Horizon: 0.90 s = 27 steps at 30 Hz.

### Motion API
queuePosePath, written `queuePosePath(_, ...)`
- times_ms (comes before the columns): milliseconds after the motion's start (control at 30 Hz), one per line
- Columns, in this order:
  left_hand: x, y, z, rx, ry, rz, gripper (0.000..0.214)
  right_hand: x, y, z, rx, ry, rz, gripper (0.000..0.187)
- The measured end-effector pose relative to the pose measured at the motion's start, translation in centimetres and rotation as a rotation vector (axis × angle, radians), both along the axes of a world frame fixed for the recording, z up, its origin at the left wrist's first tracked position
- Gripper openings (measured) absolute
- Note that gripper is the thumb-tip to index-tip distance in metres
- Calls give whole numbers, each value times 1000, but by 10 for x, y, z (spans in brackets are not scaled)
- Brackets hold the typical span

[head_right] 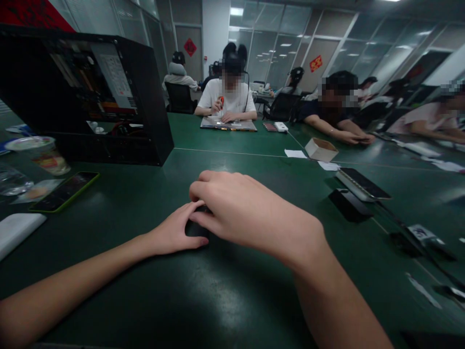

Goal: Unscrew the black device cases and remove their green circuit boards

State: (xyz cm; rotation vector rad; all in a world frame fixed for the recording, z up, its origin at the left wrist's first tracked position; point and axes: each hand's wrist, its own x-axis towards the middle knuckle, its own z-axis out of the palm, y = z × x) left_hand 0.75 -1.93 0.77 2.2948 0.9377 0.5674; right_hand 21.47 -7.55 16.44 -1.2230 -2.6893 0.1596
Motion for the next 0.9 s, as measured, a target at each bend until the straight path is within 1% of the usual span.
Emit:
queuePosePath(67,0,0,0,-1,4,11,89,0,2,-1,12,-8,-15,13)
queuePosePath(167,0,-1,3,-15,8,8,85,1,3,0,-30,29,63,24)
queuePosePath(233,1,-1,4,-18,12,6,85,1,2,0,-57,59,105,24)
queuePosePath(267,1,-1,4,-15,15,3,85,1,2,0,-52,63,100,20)
queuePosePath(333,1,-1,3,-1,16,5,86,-1,4,-1,-5,50,41,14)
queuePosePath(400,1,-1,2,6,17,6,86,-3,7,-4,45,25,-13,16)
queuePosePath(433,1,0,1,5,21,3,85,-4,8,-5,53,22,-17,16)
queuePosePath(500,1,0,1,6,27,7,86,-5,10,-5,29,62,23,17)
queuePosePath(567,1,-1,2,12,25,7,85,-4,10,-3,-23,141,113,27)
queuePosePath(633,2,-2,4,8,7,-4,78,-4,8,-1,-61,192,205,36)
queuePosePath(667,2,-2,5,2,-5,-13,74,-4,6,0,-58,196,225,36)
queuePosePath(700,3,-2,5,-5,-17,-19,71,-5,5,0,-40,183,218,32)
queuePosePath(733,3,-2,5,-11,-23,-20,70,-6,5,-1,-10,155,176,25)
queuePosePath(767,3,-2,5,-17,-19,-17,71,-8,4,-2,28,114,98,18)
queuePosePath(800,2,-2,4,-22,-8,-11,73,-10,4,-3,67,61,2,17)
queuePosePath(867,1,-1,3,-26,21,-10,77,-13,5,-5,137,-61,-179,31)
queuePosePath(900,1,0,2,-22,30,-13,79,-14,5,-6,163,-108,-236,36)
